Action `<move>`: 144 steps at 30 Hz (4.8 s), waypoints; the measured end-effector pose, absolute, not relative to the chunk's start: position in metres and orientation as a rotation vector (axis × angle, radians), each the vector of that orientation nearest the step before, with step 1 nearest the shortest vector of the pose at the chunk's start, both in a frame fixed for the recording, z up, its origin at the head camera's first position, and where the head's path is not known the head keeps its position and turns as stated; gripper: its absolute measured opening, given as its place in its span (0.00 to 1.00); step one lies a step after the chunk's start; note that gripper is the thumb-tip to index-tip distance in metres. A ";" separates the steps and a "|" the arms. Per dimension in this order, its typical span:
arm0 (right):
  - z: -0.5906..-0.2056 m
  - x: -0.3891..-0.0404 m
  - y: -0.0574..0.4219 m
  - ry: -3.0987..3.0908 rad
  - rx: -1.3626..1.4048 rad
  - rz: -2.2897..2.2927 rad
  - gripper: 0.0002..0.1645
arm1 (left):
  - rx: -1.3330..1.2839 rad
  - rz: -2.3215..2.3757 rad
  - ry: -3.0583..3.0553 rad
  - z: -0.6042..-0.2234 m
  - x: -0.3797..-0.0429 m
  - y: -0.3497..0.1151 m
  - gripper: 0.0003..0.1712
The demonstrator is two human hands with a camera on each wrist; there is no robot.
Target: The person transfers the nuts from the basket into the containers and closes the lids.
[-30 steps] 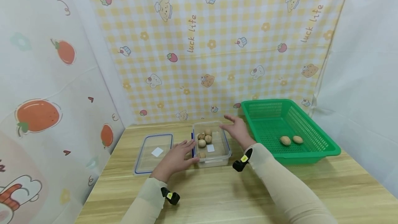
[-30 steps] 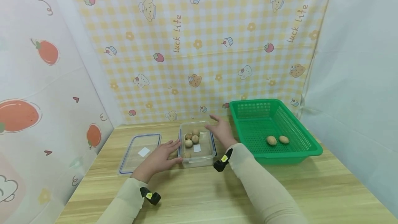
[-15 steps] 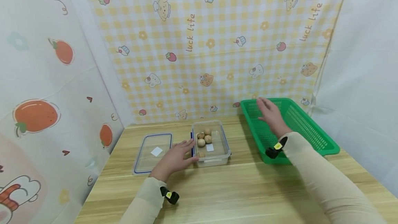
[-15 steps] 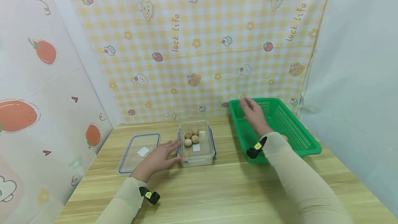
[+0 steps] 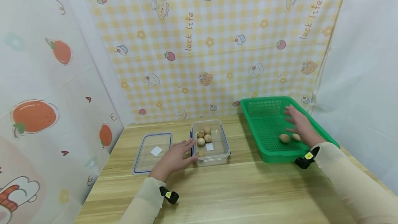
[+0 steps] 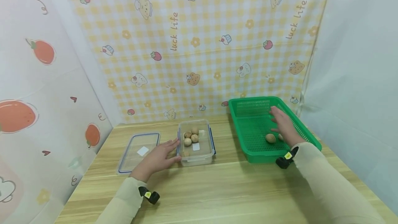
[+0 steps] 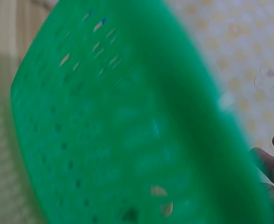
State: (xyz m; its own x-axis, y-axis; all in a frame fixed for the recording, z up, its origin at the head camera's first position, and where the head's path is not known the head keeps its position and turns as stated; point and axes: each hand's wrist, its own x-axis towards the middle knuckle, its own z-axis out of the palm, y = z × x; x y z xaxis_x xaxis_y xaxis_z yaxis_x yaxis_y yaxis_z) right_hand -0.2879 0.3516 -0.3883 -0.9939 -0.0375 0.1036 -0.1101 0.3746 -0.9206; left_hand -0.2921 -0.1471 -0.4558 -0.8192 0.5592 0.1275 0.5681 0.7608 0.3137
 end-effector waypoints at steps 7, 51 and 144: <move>-0.400 -0.287 0.367 -2.705 0.091 1.769 0.55 | -0.953 -0.523 -2.897 -0.457 -0.293 -0.149 0.46; -0.427 -0.301 0.364 -3.245 0.316 1.212 0.39 | -0.895 -0.626 -2.965 -0.452 -0.286 -0.145 0.46; -0.415 -0.367 0.139 -2.898 0.434 1.133 0.25 | -0.940 -0.299 -2.900 -0.451 -0.284 -0.144 0.45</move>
State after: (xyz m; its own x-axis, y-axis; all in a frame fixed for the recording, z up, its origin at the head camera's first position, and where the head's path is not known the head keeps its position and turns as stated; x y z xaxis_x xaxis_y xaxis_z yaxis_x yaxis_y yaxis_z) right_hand -0.3669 0.1390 -0.4148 -0.9618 -0.2550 0.1000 -0.2552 0.7018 -0.6651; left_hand -0.2836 -0.1438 -0.4513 -0.8090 0.5723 0.1344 0.5877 0.7931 0.1601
